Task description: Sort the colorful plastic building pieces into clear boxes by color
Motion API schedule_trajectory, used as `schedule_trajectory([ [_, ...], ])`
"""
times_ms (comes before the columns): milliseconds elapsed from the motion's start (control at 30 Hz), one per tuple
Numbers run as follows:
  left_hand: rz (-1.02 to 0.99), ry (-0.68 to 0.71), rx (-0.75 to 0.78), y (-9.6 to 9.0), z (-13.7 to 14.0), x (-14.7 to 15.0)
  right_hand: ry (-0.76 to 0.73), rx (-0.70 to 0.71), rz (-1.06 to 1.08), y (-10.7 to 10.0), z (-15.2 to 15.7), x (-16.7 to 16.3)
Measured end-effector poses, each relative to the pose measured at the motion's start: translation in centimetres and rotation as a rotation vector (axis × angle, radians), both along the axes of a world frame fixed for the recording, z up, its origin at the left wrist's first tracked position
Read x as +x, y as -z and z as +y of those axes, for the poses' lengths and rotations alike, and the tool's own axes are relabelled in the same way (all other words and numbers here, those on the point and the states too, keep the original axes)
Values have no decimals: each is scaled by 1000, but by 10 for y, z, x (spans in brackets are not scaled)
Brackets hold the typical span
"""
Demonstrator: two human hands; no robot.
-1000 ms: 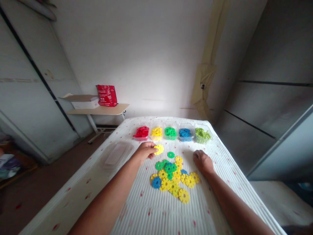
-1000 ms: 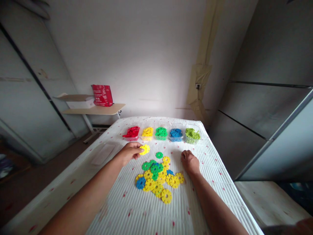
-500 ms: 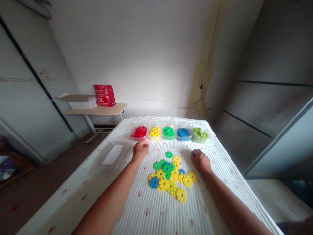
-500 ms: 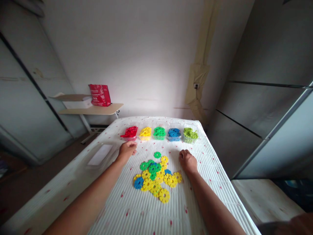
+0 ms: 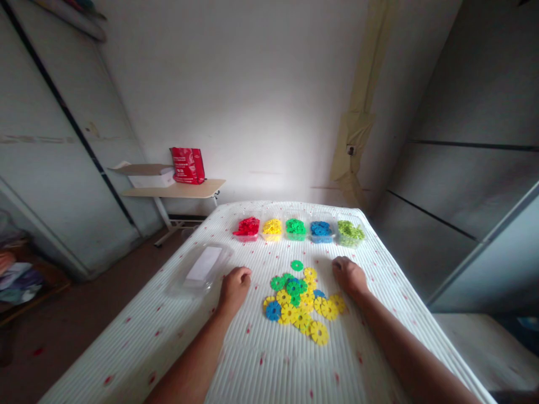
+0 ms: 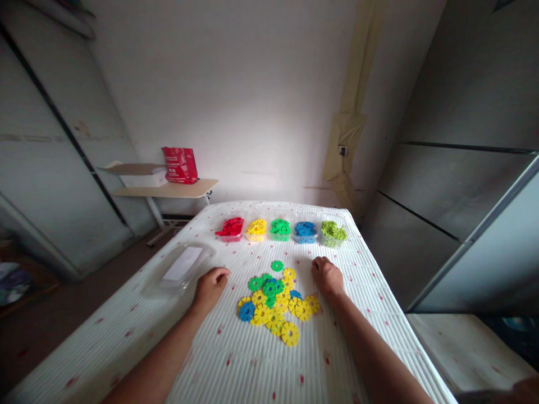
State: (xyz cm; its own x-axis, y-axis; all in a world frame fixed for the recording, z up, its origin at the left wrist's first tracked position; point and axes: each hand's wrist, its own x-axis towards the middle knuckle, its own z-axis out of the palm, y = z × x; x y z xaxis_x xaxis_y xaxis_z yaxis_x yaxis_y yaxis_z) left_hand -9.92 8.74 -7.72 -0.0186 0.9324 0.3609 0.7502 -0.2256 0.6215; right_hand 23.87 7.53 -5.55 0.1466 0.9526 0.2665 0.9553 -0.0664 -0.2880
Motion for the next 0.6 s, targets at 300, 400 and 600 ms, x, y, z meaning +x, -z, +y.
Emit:
schedule_trajectory([
  [300, -6, -23, 68, 6, 3, -4, -304, -63, 14, -22, 30, -67],
  [400, -12, -16, 60, 7, 3, -4, -318, -137, -120, -21, 37, -86],
  [600, -2, -15, 37, 3, 1, -2, -383, -206, -186, -20, 43, -101],
])
